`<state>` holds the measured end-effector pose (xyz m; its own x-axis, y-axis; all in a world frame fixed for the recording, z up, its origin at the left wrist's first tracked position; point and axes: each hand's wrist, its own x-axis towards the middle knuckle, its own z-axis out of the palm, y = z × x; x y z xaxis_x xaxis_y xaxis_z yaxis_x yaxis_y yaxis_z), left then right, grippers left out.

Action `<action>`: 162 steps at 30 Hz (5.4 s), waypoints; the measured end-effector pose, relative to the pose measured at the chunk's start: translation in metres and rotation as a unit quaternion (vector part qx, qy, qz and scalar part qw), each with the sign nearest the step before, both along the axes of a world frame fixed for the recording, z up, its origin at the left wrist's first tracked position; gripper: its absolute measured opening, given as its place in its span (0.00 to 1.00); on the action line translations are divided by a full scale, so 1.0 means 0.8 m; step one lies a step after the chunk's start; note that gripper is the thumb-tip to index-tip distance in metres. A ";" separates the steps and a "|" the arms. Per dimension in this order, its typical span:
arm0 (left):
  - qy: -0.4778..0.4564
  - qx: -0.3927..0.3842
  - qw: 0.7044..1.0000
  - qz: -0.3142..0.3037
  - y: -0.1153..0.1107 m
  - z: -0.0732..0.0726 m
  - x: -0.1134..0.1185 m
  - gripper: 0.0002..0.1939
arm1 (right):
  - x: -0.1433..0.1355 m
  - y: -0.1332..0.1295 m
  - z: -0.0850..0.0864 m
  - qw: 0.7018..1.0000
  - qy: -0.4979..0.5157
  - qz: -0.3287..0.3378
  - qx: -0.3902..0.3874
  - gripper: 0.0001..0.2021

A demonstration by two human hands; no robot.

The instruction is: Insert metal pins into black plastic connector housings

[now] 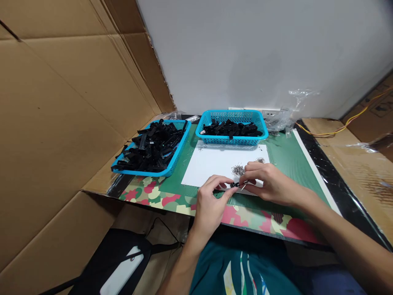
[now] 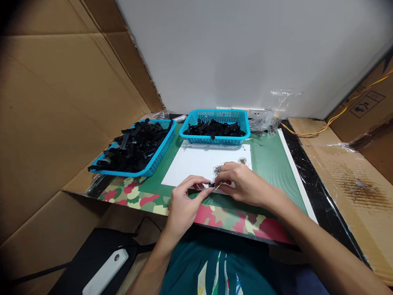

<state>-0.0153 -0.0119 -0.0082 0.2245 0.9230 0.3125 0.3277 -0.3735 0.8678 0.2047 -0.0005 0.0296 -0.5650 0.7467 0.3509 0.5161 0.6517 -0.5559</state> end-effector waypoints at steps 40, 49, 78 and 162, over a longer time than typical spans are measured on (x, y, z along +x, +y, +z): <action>0.074 0.059 0.995 -0.017 -0.004 -0.007 0.011 0.08 | -0.039 -0.002 -0.010 0.955 0.182 -0.192 -0.134 0.08; 0.062 0.056 0.996 0.007 0.001 -0.006 0.009 0.06 | -0.042 0.003 -0.016 0.940 0.251 -0.186 -0.135 0.10; 0.434 0.202 0.876 0.054 0.229 0.121 0.047 0.14 | 0.093 0.062 -0.036 0.936 0.098 -0.318 -0.116 0.11; -0.183 -0.127 0.972 -0.078 -0.005 0.003 0.015 0.10 | -0.018 0.001 -0.029 0.896 0.317 -0.096 -0.295 0.17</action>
<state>-0.0030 -0.0156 -0.0055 0.2854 0.9444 0.1634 -0.0630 -0.1516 0.9864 0.1904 0.0005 0.0060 -0.2327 0.9702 0.0668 0.0462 0.0797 -0.9958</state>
